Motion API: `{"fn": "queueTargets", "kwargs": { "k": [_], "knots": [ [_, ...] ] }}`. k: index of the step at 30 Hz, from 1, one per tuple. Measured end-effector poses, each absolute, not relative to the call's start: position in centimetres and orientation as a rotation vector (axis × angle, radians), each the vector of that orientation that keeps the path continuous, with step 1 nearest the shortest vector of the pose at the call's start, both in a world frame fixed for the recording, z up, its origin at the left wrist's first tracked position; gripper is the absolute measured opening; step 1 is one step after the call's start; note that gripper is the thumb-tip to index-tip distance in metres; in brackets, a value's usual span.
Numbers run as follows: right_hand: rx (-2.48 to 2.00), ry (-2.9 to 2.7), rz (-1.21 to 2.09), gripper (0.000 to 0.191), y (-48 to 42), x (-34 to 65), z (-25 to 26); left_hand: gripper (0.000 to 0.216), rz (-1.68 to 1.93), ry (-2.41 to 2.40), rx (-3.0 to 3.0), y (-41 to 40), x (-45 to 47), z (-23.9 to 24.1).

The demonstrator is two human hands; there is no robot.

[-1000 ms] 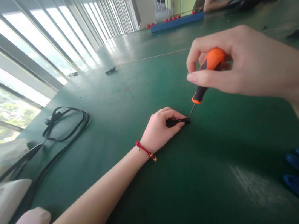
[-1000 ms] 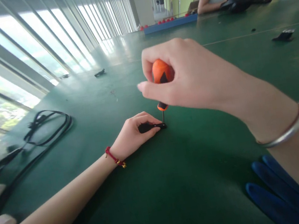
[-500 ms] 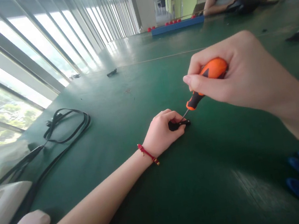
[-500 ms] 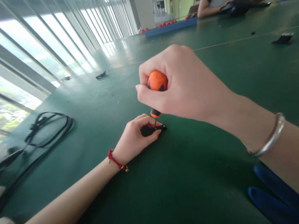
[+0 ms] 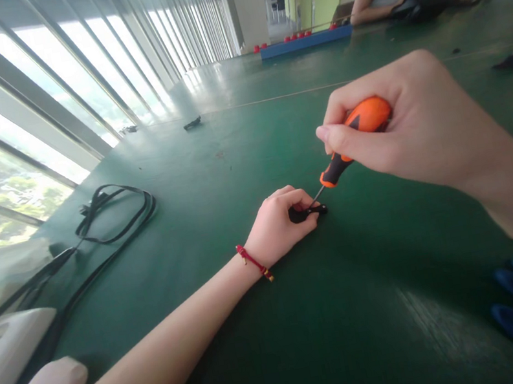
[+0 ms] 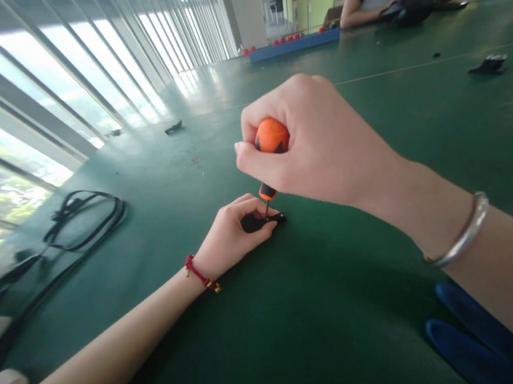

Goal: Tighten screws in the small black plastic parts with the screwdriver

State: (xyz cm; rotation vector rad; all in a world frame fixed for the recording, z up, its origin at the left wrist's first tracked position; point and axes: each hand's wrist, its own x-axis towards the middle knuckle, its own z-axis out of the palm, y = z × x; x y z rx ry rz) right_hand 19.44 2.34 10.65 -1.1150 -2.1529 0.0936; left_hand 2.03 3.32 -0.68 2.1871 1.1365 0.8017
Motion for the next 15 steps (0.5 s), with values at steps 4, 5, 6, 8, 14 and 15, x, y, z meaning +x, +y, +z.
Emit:
{"fn": "queueTargets", "kwargs": {
  "k": [4,5,6,8,14,15],
  "knots": [
    [-1.133,-2.172,0.115,0.022,2.42,19.49,10.54,0.007,0.802,1.135,2.19,3.37,2.04,-0.65],
    [-1.131,-2.168,0.11,0.022,2.43,19.51,10.53,0.006,0.804,1.135,2.191,3.36,2.05,-0.65],
    [-1.126,-2.165,0.106,0.021,2.45,19.53,10.52,0.005,0.807,1.134,2.191,3.35,2.06,-0.64],
    [-1.122,-2.161,0.104,0.021,2.5,19.56,10.51,0.005,0.807,1.129,2.192,3.31,2.08,-0.62],
    [-1.118,-2.153,0.137,0.018,2.58,19.55,10.59,0.009,0.778,1.138,2.204,3.19,2.15,-0.48],
    [-1.112,-2.144,0.136,0.017,2.58,19.52,10.6,0.009,0.774,1.14,2.208,3.17,2.16,-0.47]
  ]
}}
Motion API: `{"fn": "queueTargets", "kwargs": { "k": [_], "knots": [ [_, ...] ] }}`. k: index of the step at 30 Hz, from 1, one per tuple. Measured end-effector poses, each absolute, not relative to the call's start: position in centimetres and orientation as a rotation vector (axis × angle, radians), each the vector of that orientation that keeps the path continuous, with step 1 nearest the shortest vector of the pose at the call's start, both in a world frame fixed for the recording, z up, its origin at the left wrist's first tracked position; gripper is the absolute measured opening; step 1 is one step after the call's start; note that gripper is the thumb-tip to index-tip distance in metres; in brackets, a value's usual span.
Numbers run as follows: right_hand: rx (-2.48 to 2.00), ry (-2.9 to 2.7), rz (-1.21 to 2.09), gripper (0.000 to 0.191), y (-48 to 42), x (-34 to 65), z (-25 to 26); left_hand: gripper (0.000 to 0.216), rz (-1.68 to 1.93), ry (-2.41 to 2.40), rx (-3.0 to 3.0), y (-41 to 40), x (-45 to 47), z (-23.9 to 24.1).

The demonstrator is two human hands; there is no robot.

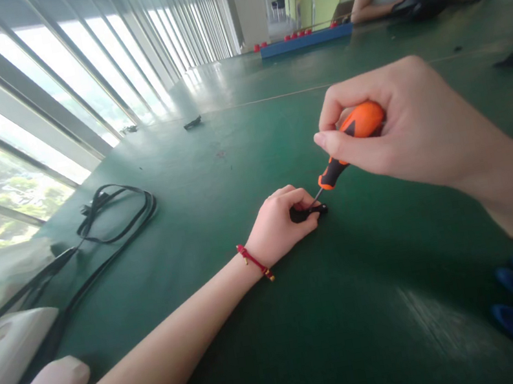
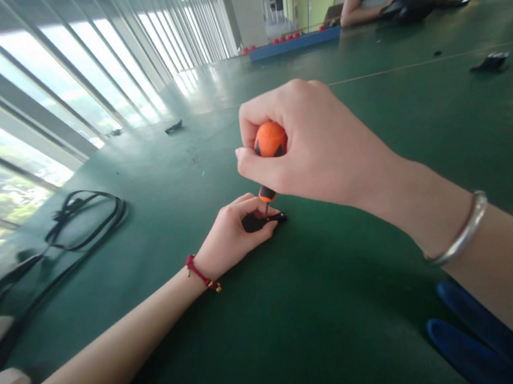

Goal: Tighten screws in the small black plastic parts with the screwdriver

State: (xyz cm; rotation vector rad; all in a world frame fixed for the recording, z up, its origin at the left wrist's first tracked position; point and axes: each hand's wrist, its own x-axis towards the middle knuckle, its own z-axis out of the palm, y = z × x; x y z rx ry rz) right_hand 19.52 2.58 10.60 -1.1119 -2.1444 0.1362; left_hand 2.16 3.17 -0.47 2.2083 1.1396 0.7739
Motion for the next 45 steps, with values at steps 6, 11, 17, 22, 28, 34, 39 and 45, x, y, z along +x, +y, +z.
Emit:
{"fn": "queueTargets", "kwargs": {
  "k": [6,11,17,22,28,34,39,45],
  "knots": [
    [-1.141,-2.143,0.169,0.015,2.57,19.24,10.39,0.012,0.769,1.148,2.313,3.09,2.26,-0.53],
    [-1.103,-2.119,0.08,0.013,2.32,19.16,10.37,0.011,0.748,1.217,2.396,2.61,2.58,-0.48],
    [-1.116,-2.118,0.083,0.012,2.29,19.32,10.51,0.007,0.818,1.287,2.294,2.28,2.99,-0.55],
    [-1.093,-2.094,0.071,0.014,2.48,19.26,10.32,0.007,0.836,1.203,2.2,2.7,2.6,-0.8],
    [-1.105,-2.116,0.093,0.014,2.39,19.13,10.27,0.002,0.83,1.203,2.188,2.74,2.54,-0.74],
    [-1.081,-2.091,0.172,0.009,2.31,19.19,10.18,0.006,0.825,1.194,2.175,2.73,2.59,-0.68],
    [-1.174,-2.11,0.125,0.021,2.18,19.12,10.17,0.01,0.841,1.183,2.167,2.75,2.56,-0.82],
    [-1.139,-2.141,0.186,0.016,1.78,19.04,10.52,0.012,0.838,1.188,2.196,2.78,2.56,-0.73]
  ]
}}
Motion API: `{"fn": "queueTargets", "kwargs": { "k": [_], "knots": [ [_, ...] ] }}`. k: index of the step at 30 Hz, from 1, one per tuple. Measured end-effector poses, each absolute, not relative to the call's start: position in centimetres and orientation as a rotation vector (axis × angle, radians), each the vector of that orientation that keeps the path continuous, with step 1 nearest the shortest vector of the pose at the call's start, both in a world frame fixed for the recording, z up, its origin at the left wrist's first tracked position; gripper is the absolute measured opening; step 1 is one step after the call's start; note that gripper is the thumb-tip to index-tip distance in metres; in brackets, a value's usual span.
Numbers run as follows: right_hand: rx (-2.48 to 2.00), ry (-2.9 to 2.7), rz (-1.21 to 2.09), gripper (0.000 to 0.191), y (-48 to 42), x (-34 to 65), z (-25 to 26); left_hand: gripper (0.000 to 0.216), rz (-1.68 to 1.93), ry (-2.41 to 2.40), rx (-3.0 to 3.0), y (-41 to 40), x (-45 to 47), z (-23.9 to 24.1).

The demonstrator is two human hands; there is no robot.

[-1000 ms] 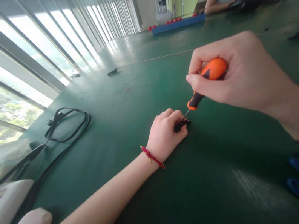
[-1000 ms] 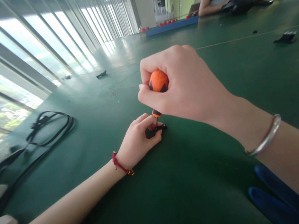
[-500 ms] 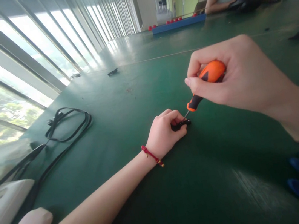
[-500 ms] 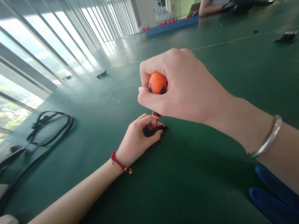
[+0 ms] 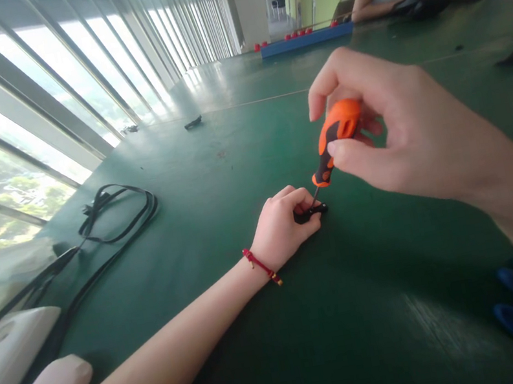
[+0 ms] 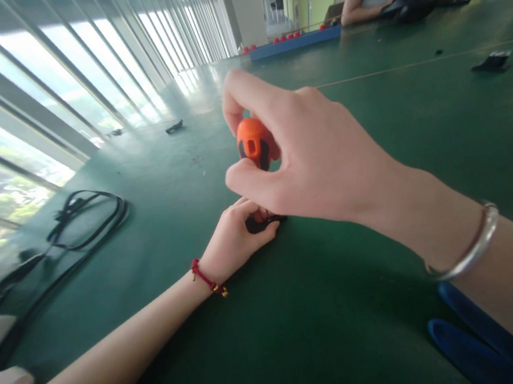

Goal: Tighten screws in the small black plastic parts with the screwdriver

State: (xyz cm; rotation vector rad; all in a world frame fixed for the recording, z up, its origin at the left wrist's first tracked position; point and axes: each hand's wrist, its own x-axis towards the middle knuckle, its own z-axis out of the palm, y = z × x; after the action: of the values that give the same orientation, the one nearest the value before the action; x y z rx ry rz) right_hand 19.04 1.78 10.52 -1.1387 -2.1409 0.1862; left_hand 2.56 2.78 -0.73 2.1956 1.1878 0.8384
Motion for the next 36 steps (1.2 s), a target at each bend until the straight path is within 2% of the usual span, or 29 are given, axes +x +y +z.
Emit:
{"fn": "queueTargets", "kwargs": {
  "k": [2,4,6,8,10,12,15,18,20,23,24,26,28,29,31,33,36],
  "knots": [
    [-1.147,-2.174,0.14,0.011,1.73,19.03,10.57,0.009,0.839,1.184,2.199,2.79,2.56,-0.74],
    [-1.164,-2.178,0.091,0.019,1.7,19.02,10.57,0.005,0.839,1.178,2.196,2.81,2.56,-0.8],
    [-1.155,-2.176,0.094,0.009,1.66,19.02,10.54,0.006,0.841,1.187,2.195,2.82,2.57,-0.88],
    [-1.136,-2.189,0.094,0.018,1.62,19.03,10.51,0.009,0.844,1.201,2.197,2.84,2.59,-0.95],
    [-1.161,-2.205,0.058,0.012,1.6,19.04,10.5,0.009,0.847,1.202,2.199,2.86,2.6,-0.99],
    [-1.192,-2.199,-0.002,0.022,1.62,19.07,10.53,0.006,0.848,1.201,2.204,2.87,2.6,-1.01],
    [-1.189,-2.208,-0.03,0.011,1.64,19.19,10.61,0.009,0.853,1.224,2.214,2.91,2.6,-1.04],
    [-1.195,-2.231,-0.047,0.014,1.64,19.3,10.68,0.009,0.852,1.216,2.21,2.93,2.6,-1.05],
    [-1.229,-2.227,-0.076,0.022,1.62,19.35,10.73,0.007,0.853,1.193,2.199,2.94,2.61,-1.04],
    [-1.217,-2.233,-0.042,0.012,1.64,19.45,10.78,0.005,0.85,1.195,2.194,2.92,2.63,-0.99],
    [-1.206,-2.24,-0.021,0.018,1.66,19.49,10.8,0.005,0.844,1.198,2.197,2.92,2.63,-0.97],
    [-1.221,-2.245,-0.027,0.012,1.7,19.59,10.83,0.006,0.846,1.198,2.2,2.91,2.63,-0.91],
    [-1.244,-2.244,-0.079,0.022,1.71,19.68,10.89,0.007,0.855,1.193,2.198,2.92,2.63,-0.87],
    [-1.245,-2.242,-0.092,0.022,1.7,19.72,10.91,0.007,0.856,1.193,2.199,2.92,2.64,-0.85],
    [-1.218,-2.251,-0.059,0.01,1.65,19.78,10.96,0.006,0.847,1.201,2.201,2.93,2.64,-0.86],
    [-1.189,-2.269,-0.01,0.019,1.6,19.79,10.99,0.006,0.838,1.21,2.203,2.92,2.64,-0.9],
    [-1.224,-2.274,-0.015,0.018,1.57,19.76,11.0,0.005,0.84,1.201,2.2,2.9,2.64,-0.99]
  ]
}}
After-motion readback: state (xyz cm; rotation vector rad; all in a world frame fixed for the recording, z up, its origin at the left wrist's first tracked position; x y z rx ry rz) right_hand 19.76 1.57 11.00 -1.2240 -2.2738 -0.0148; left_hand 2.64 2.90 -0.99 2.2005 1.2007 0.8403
